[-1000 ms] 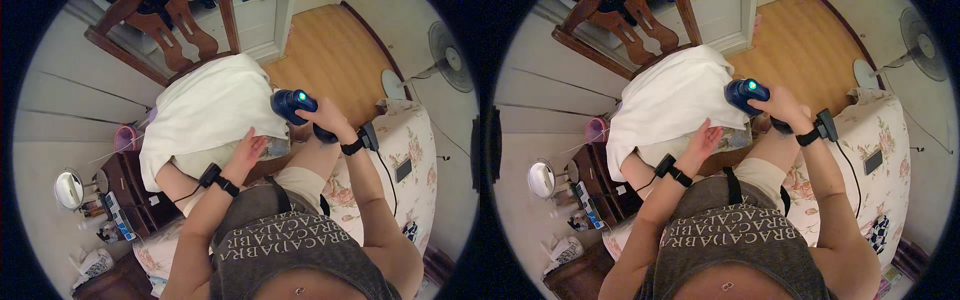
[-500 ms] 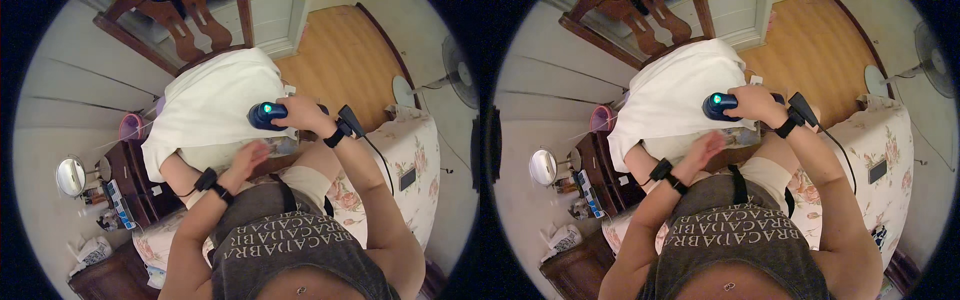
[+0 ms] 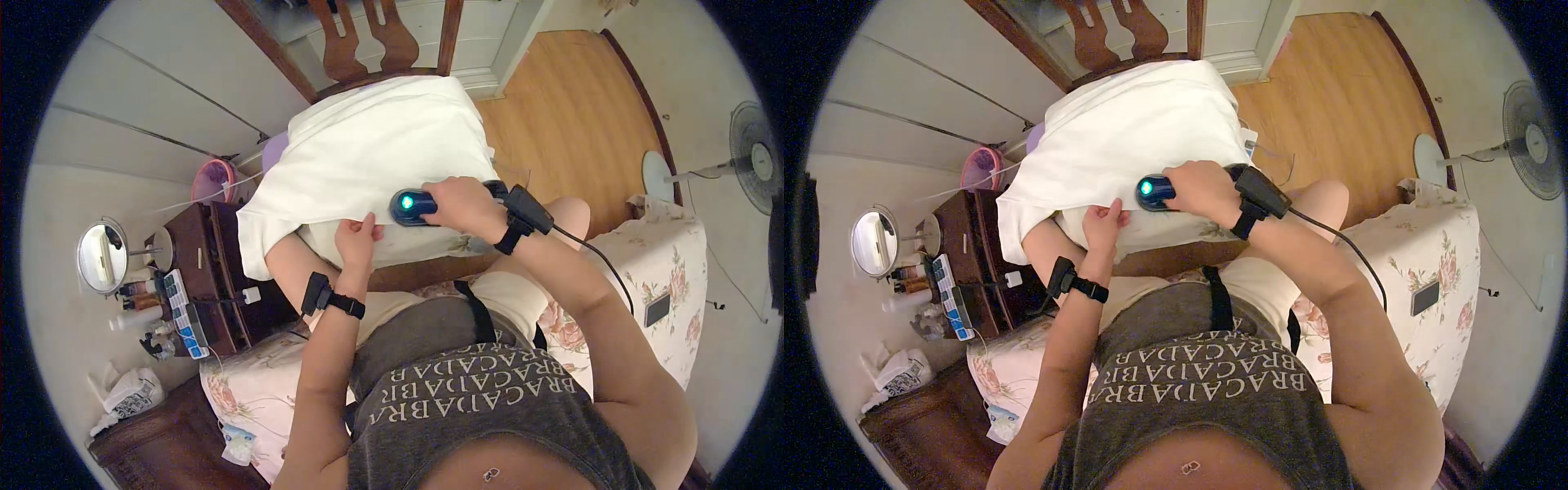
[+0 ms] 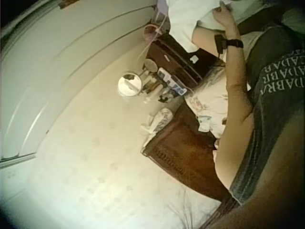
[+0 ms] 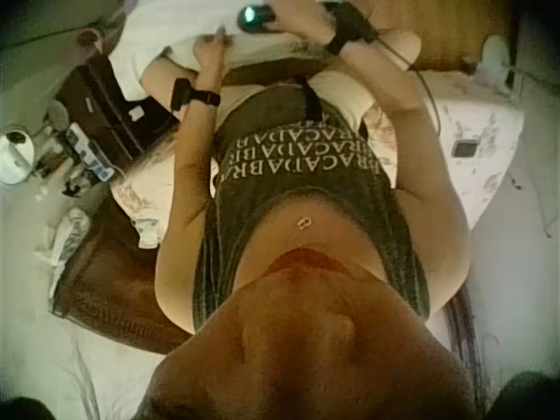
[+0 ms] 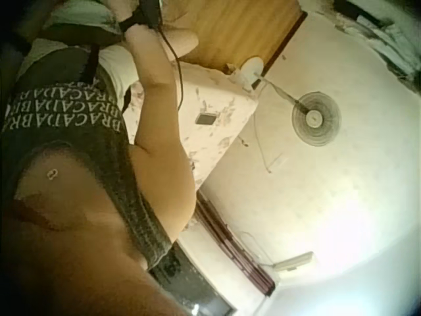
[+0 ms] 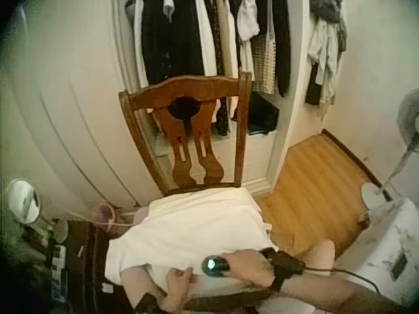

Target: The person uses a handheld garment steamer to remove wrinkles from white shorts spread on a bed, moving the steamer across the fabric while holding the shorts in place by hand.

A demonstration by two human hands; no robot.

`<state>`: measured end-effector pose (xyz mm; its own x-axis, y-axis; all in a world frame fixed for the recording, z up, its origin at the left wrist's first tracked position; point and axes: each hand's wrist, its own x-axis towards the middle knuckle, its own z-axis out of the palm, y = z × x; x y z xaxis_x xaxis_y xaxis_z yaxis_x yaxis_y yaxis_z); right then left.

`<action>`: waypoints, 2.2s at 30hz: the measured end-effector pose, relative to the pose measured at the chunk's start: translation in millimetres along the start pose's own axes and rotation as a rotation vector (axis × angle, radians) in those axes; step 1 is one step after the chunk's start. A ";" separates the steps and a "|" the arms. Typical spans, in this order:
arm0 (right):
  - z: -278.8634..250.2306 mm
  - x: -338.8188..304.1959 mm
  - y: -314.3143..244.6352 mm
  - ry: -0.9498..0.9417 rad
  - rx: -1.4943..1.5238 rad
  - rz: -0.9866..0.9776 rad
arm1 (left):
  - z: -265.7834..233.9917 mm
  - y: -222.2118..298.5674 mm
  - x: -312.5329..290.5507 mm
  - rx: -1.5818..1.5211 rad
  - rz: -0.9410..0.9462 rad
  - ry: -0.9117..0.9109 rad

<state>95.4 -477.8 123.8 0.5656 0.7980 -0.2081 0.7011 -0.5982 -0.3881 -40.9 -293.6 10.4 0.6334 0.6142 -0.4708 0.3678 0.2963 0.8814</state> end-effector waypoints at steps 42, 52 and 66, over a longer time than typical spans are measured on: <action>-71.9 -125.8 110.0 0.470 0.675 0.576 | 164.0 15.8 -42.8 1.219 1.219 -0.640; -64.9 -142.9 157.8 0.559 0.643 0.676 | 202.6 -14.8 -49.8 1.119 1.221 -0.595; -35.2 -88.8 86.5 0.104 0.121 0.219 | -11.9 1.7 -4.2 -0.633 -0.199 0.099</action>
<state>121.1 -603.0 140.3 0.7444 0.6346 -0.2077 0.5035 -0.7378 -0.4496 -51.1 -286.9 14.3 0.5179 0.5586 -0.6479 -0.0182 0.7644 0.6445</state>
